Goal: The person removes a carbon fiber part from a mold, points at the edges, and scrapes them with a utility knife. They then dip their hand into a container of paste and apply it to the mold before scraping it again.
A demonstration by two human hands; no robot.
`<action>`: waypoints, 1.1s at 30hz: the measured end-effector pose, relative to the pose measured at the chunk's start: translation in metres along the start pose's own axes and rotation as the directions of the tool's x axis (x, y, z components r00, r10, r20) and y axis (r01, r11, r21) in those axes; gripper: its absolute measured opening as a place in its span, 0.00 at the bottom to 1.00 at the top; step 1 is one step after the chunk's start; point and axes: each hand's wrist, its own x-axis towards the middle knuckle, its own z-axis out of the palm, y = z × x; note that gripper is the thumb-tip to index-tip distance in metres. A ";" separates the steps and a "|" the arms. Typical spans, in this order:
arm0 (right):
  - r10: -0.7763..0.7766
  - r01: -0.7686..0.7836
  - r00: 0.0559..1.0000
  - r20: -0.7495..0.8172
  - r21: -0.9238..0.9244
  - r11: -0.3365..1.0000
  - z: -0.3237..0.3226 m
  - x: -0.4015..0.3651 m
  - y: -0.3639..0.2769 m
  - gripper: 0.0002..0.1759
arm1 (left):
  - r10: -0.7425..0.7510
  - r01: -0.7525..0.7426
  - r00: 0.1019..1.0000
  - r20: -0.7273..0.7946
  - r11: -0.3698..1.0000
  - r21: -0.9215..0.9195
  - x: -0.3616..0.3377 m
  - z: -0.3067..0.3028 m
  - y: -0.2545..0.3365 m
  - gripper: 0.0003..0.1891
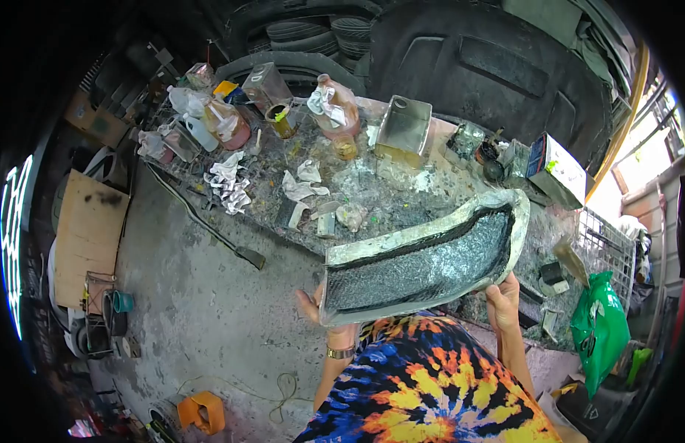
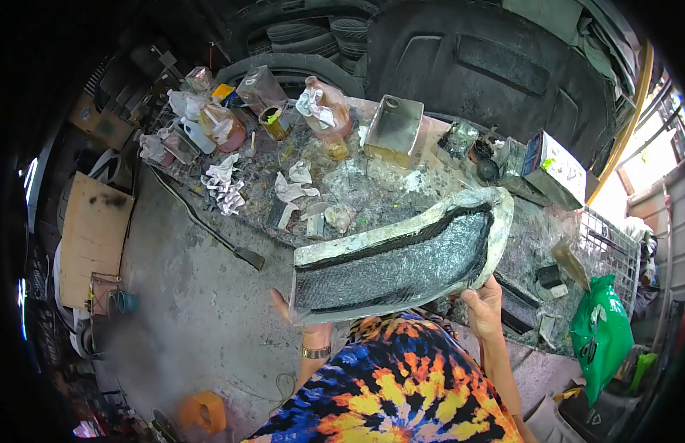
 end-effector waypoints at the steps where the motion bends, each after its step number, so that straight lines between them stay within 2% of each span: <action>1: -0.003 0.003 1.000 0.006 -0.005 1.000 0.000 0.001 0.004 0.28 | 0.003 -0.003 1.000 0.001 1.000 -0.007 0.002 -0.005 0.001 0.50; 3: 0.050 -0.050 0.999 0.000 0.027 0.998 -0.002 0.003 0.013 0.28 | 0.090 -0.082 0.994 -0.054 0.986 0.143 0.006 -0.013 0.004 0.44; 4: 0.075 -0.075 0.997 -0.014 0.042 0.996 0.002 0.003 0.016 0.29 | 0.092 -0.085 0.994 -0.054 0.988 0.131 0.007 -0.012 0.007 0.44; 6: 0.082 -0.081 0.996 -0.020 0.059 0.995 0.006 0.004 0.024 0.29 | 0.092 -0.100 0.995 0.043 0.954 0.281 0.008 -0.007 0.014 0.35; 7: 0.094 -0.090 0.995 -0.032 0.086 0.992 0.008 0.004 0.029 0.28 | 0.097 -0.104 0.995 0.040 0.957 0.270 0.010 -0.007 0.016 0.35; 9: 0.101 -0.099 0.995 -0.018 0.091 0.991 0.009 0.005 0.038 0.28 | 0.106 -0.121 0.992 0.062 0.921 0.369 0.016 -0.007 0.019 0.31; 10: 0.106 -0.103 0.994 -0.027 0.106 0.989 0.011 0.006 0.040 0.28 | 0.121 -0.126 0.992 0.038 0.932 0.340 0.016 -0.001 0.020 0.26; 11: 0.111 -0.106 0.993 -0.037 0.121 0.987 0.013 0.007 0.042 0.28 | 0.122 -0.127 0.992 0.036 0.934 0.334 0.018 0.000 0.023 0.26; 13: 0.109 -0.105 0.994 -0.031 0.117 0.988 0.020 0.008 0.043 0.27 | 0.056 -0.075 0.996 0.069 0.946 0.317 0.022 -0.001 0.028 0.22; 17: 0.102 -0.094 0.994 -0.051 0.137 0.986 0.027 0.011 0.055 0.26 | 0.003 -0.051 0.993 0.122 0.918 0.392 0.038 -0.010 0.037 0.20; 19: 0.097 -0.086 0.993 -0.071 0.144 0.986 0.031 0.011 0.056 0.26 | -0.098 -0.014 0.976 0.192 0.859 0.511 0.045 -0.009 0.045 0.18; 21: 0.064 -0.050 0.994 -0.085 0.157 0.986 0.036 0.010 0.057 0.25 | -0.169 0.060 0.970 0.173 0.861 0.505 0.050 -0.007 0.050 0.18; 24: 0.045 -0.028 0.992 -0.114 0.148 0.989 0.040 0.004 0.059 0.25 | -0.253 0.104 0.944 0.211 0.837 0.538 0.061 -0.009 0.054 0.21; 26: 0.036 -0.013 0.988 -0.147 0.156 0.988 0.041 -0.002 0.064 0.26 | -0.333 0.068 0.895 0.297 0.759 0.647 0.069 -0.010 0.063 0.24; 31: 0.026 0.011 0.973 -0.228 0.162 0.987 0.051 -0.015 0.069 0.28 | -0.387 0.090 0.881 0.272 0.701 0.707 0.077 0.007 0.071 0.26; 33: 0.016 0.026 0.971 -0.237 0.173 0.985 0.048 -0.021 0.077 0.30 | -0.459 0.120 0.839 0.291 0.679 0.725 0.082 0.005 0.075 0.25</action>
